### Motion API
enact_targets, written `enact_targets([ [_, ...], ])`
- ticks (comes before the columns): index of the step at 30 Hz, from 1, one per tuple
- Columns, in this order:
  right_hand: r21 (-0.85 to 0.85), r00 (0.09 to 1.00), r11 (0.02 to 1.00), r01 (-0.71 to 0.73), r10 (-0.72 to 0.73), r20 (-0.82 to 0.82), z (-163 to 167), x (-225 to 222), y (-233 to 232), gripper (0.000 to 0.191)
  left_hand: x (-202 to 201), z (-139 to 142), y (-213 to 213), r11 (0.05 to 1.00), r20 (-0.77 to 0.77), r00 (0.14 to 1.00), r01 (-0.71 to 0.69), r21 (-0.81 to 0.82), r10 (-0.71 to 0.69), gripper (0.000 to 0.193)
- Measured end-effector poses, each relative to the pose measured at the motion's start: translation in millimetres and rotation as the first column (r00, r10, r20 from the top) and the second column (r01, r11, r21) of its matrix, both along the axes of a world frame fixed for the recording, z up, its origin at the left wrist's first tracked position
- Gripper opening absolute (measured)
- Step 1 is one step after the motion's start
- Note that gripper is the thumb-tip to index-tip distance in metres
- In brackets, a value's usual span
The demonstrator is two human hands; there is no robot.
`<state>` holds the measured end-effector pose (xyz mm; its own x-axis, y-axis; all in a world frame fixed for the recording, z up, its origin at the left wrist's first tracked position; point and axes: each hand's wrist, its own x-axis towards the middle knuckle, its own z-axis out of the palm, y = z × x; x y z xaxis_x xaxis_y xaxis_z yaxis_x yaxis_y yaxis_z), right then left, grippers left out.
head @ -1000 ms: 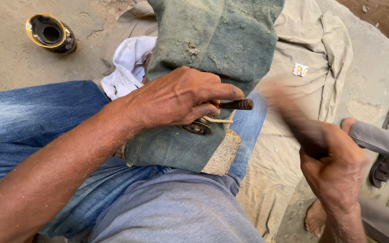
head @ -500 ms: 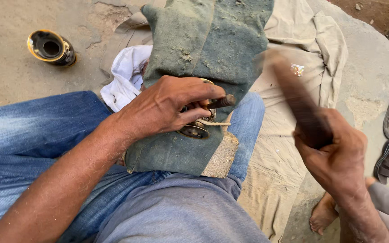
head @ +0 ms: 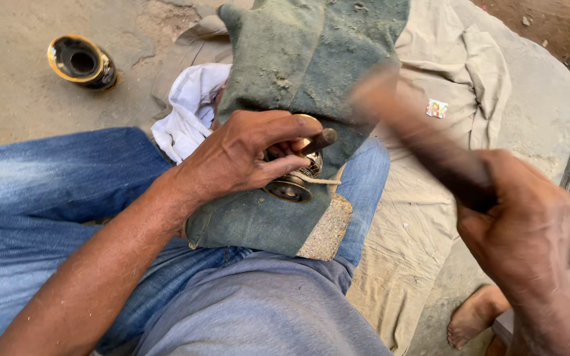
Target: The person sits on the ground and repeatedly hammers a small brass vessel using a wooden mallet and a metal punch. The vessel is held steady on a cloth-covered block while the person adjusts its position and continues striking the rim and sides.
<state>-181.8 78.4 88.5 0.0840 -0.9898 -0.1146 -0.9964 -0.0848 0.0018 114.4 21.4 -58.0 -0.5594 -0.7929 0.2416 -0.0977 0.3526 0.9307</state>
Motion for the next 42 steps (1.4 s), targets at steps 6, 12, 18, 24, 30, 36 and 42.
enact_targets([
  [6, -0.022, 0.999, 0.999, -0.039, 0.039, -0.002, 8.8, 18.3, -11.7, 0.017, 3.8, -6.6, 3.4, 1.000, 0.002, 1.000, 0.003, 0.011, -0.003, 0.043],
  [12, 0.037, 1.000, 0.999, -0.023, 0.023, -0.002, 13.1, 23.6, -17.2, 0.025, 2.0, -12.7, 5.7, 0.999, -0.015, 0.999, -0.047, -0.012, 0.046, 0.044],
  [18, 0.029, 0.995, 0.998, -0.061, 0.063, -0.073, 22.5, 42.1, -24.9, 0.024, 6.2, -15.7, 8.3, 0.999, -0.008, 1.000, -0.025, 0.022, 0.026, 0.046],
  [24, 0.064, 0.998, 0.997, -0.049, 0.052, -0.045, 20.0, 34.0, -26.0, 0.021, 5.2, -15.4, 10.6, 0.998, -0.063, 0.996, -0.070, -0.006, 0.069, 0.045],
  [30, 0.045, 0.965, 0.997, 0.064, -0.074, 0.252, -19.9, -10.3, -14.6, 0.018, -4.2, 3.4, 6.7, 0.988, -0.162, 0.979, -0.110, 0.110, 0.127, 0.050],
  [36, 0.337, 0.374, 0.839, 0.428, -0.504, 0.778, -97.3, -48.9, 42.0, 0.029, -46.7, 32.9, -19.9, 0.999, 0.069, 0.997, 0.033, -0.021, -0.032, 0.048],
  [42, 0.408, 0.136, 0.790, 0.458, -0.516, 0.846, -148.7, -70.7, 87.2, 0.040, -98.2, 47.2, -42.0, 0.965, 0.360, 0.901, 0.188, 0.180, -0.243, 0.049],
])
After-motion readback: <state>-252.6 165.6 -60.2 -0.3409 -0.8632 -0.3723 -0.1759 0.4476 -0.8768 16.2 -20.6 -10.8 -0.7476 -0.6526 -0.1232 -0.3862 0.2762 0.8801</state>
